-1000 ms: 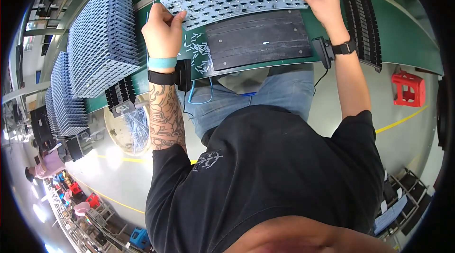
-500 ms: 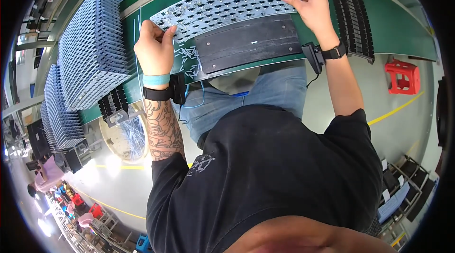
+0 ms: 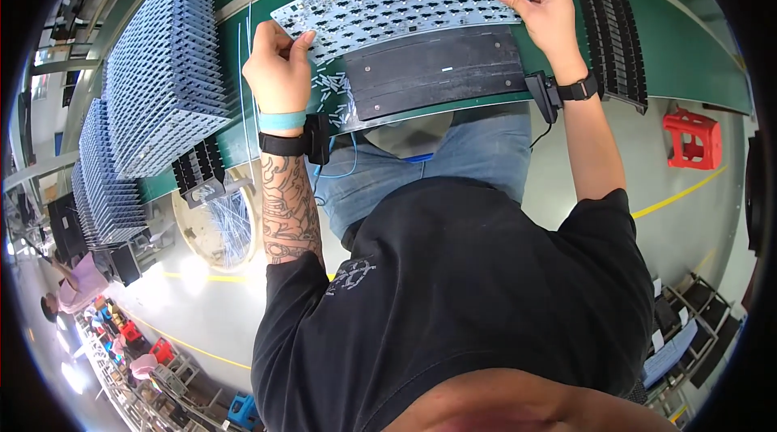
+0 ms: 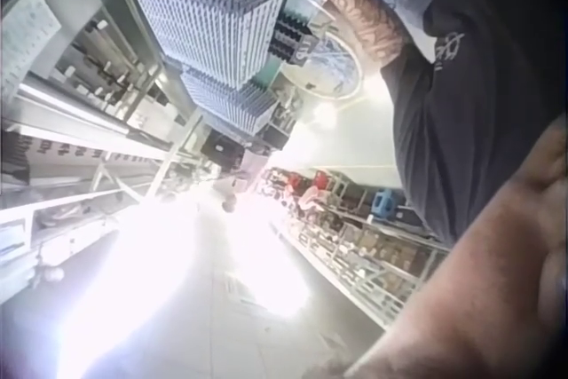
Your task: The person picks up a circuit board, places it onto a fixture, and presses it down before placing it onto a stack. This process is repeated several times with other circuit boards.
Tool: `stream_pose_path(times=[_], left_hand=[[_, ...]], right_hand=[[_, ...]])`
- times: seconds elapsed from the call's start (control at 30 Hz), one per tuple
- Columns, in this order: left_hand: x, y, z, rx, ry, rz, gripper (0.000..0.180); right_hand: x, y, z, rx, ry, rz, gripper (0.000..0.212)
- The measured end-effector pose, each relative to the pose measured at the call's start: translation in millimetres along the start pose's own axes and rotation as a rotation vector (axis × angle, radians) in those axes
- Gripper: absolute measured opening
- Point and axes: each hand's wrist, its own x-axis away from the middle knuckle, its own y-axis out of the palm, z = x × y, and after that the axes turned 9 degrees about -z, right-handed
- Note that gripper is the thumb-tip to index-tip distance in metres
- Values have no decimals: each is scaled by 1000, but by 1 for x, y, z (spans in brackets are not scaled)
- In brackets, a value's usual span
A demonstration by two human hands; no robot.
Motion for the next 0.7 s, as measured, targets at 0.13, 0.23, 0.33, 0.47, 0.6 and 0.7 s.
stream_pose_path(times=[0.13,0.23,0.33,0.47,0.6,0.7], left_hand=[[0,1,-2,9,2,11,33],[1,1,-4,15,-14,-3,32],[-3,1,-3,-1,-23,7,32],[-2,2,-1,16,-39,10,32],[0,3,0,38,-32,21,32],[3,5,-8,46,-6,16,32]], right_hand=[[1,0,2,37,12,21,37],[-1,-2,1,46,9,9,36],[-3,-2,6,68,7,3,35],[-4,-2,6,58,-13,7,34],[-1,-5,10,25,-31,-11,34],[4,-2,7,26,-19,13,36]])
